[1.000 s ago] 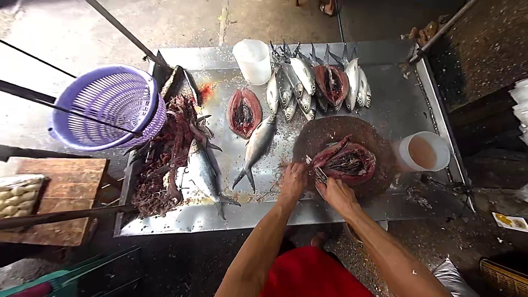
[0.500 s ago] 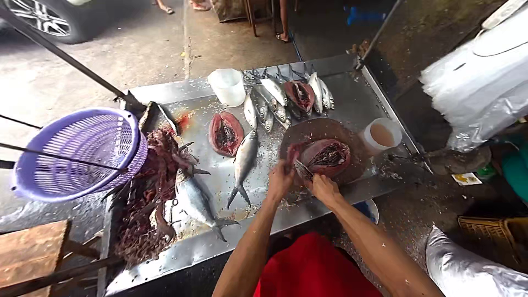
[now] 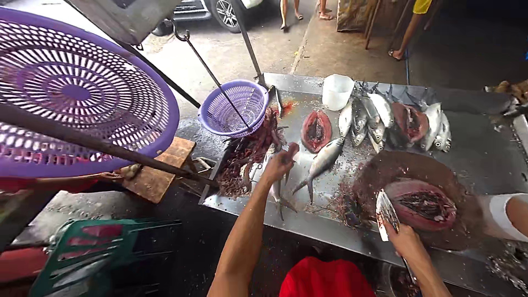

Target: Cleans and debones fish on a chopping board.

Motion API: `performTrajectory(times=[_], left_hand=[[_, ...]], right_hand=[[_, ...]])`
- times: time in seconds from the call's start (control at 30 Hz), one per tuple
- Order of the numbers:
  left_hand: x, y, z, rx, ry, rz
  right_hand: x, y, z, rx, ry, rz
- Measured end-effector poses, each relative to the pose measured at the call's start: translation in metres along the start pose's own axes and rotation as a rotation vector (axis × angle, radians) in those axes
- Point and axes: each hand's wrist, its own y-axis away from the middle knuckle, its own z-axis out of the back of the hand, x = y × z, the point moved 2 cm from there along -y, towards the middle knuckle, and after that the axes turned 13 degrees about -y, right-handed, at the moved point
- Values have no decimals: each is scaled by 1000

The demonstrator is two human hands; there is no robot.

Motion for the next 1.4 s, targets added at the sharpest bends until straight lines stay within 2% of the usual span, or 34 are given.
performTrajectory(times=[0.13,0.23,0.3,0.33,0.4,0.53,0.63,0.7,0.8,0.93,1.07,1.2,1.23,1.3,1.4], left_hand=[[45,-32,42,-125,-115,118],[90,-40,38,-261,-225,391],[94,-31,24,-270,-286,558],[84,-29,13,-261,-305,555],[42,-29,-19,-247,-295,398],[-85,-25,-96,-113,-164,-17],[-180,-31,-156,17,-105,-209],[-239,-38,-190,102,-141,-329],[-321,-54,-250,203,-274,-544],[-402,-78,-328,380,-526,-737],[-426,-85,-362,585,-736,-671],[-434,-90,-339,766,-750,-630],[-435,-94,-329,744,-691,-609],[-425,-103,-305,582,-535,-459],[-389,-111,-275,282,-398,-56]], right_hand=[[-2,-5,0,-1,18,-37],[-1,-7,0,-3,12,-53],[3,-5,2,14,14,-52],[4,-3,5,16,7,-47],[4,-3,10,37,-13,-64],[-5,-6,11,78,-112,-58],[-26,13,23,147,-223,-60],[-52,39,36,226,-324,-77],[-115,77,51,305,-500,-145],[-205,120,59,255,-659,-266],[-277,151,55,113,-795,-310],[-313,153,58,23,-900,-316],[-317,149,60,16,-914,-316],[-323,139,65,9,-919,-296],[-322,115,74,0,-860,-244]])
